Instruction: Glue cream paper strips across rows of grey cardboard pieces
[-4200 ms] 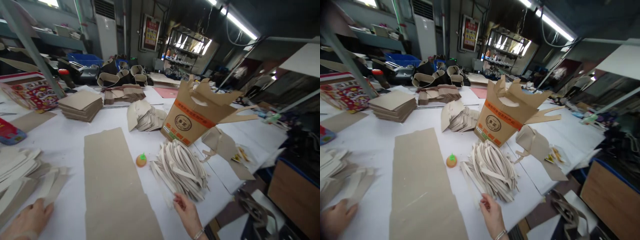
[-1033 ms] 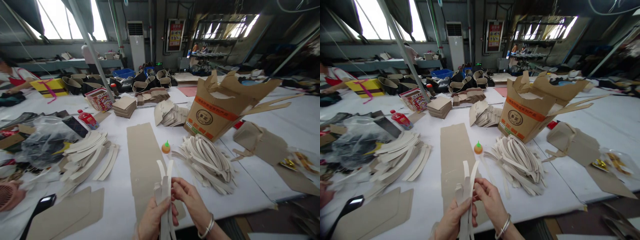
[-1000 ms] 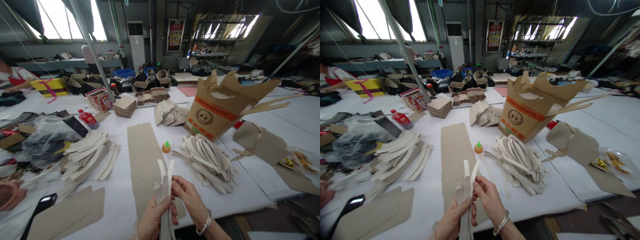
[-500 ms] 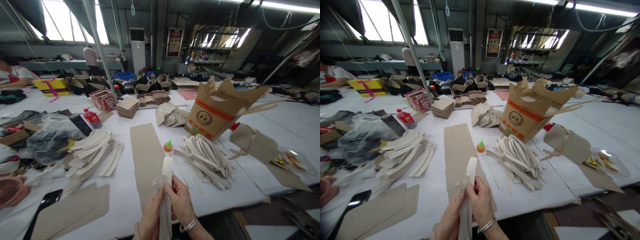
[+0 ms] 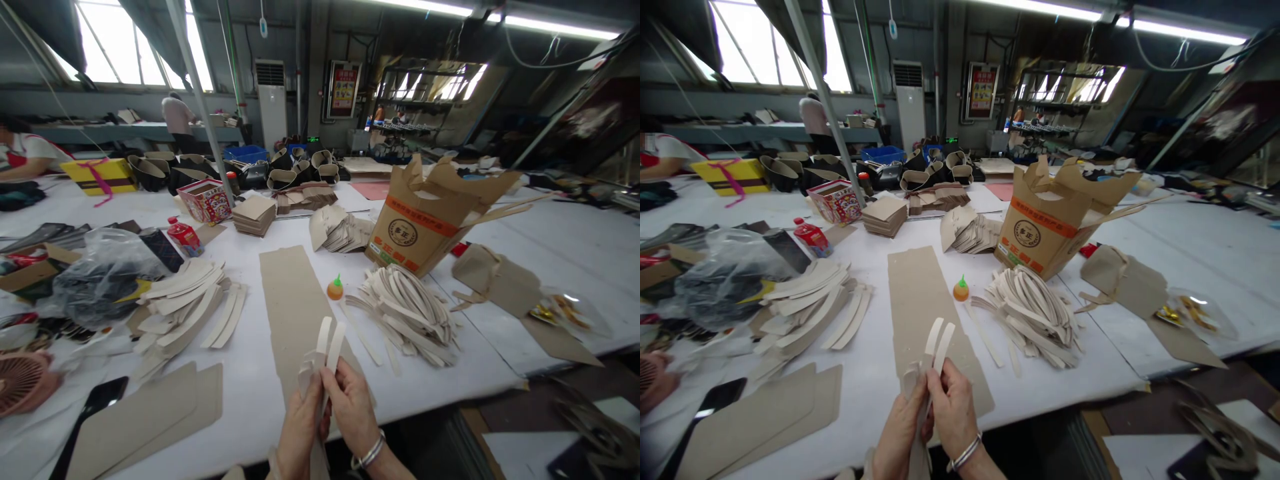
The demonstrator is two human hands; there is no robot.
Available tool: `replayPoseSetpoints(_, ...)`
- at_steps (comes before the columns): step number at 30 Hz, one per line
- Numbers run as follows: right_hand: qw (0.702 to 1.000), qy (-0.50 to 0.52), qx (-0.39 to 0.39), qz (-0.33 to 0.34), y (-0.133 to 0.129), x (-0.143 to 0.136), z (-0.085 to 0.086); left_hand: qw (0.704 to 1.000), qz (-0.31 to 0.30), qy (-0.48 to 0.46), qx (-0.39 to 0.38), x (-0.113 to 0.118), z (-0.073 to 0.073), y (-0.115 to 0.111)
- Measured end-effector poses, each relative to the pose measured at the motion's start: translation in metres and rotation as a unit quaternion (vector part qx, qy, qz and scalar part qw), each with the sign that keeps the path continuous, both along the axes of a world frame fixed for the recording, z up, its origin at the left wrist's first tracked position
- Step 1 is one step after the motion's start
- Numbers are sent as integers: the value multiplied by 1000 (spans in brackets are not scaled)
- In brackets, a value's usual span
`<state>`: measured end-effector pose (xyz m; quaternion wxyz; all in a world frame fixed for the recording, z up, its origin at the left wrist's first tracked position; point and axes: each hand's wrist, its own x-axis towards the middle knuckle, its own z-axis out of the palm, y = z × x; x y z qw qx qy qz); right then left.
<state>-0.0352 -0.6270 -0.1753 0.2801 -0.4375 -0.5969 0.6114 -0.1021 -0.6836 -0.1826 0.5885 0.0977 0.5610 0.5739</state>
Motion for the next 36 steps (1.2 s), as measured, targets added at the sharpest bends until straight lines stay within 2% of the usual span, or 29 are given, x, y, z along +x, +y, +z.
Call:
replayPoseSetpoints(3, 997, 73, -32, 8, 0, -1, 1, 999, -21, 39, 1, -11, -9, -5)
replayPoseSetpoints(5, 990, 116, -77, -13, 3, -1, 2, 996, -29, 85, 9, -19, -15, -11)
replayPoseSetpoints(9, 983, 127, -121, -53, 8, 5, 4, 988, -50, 144, -11, -35, -19, -32)
replayPoseSetpoints(14, 968, 170, -181, 15, 7, 20, 9, 987, -46, 151, -38, -45, -17, -55)
replayPoseSetpoints(17, 955, 193, -219, 44, 2, 26, 12, 989, -51, 121, -63, -42, -18, -62)
replayPoseSetpoints(21, 960, 179, -211, 31, -8, 24, 9, 994, -55, 64, -70, -33, -14, -64)
replayPoseSetpoints(27, 976, 145, -163, -10, -17, 14, -4, 989, -97, 109, -14, -24, -1, -52)
replayPoseSetpoints(32, 975, 122, -183, -19, -15, 19, -13, 987, -109, 114, -1, -19, -13, -46)
replayPoseSetpoints(36, 965, 111, -238, -23, -19, 30, -24, 985, -105, 131, -31, -17, -27, -54)
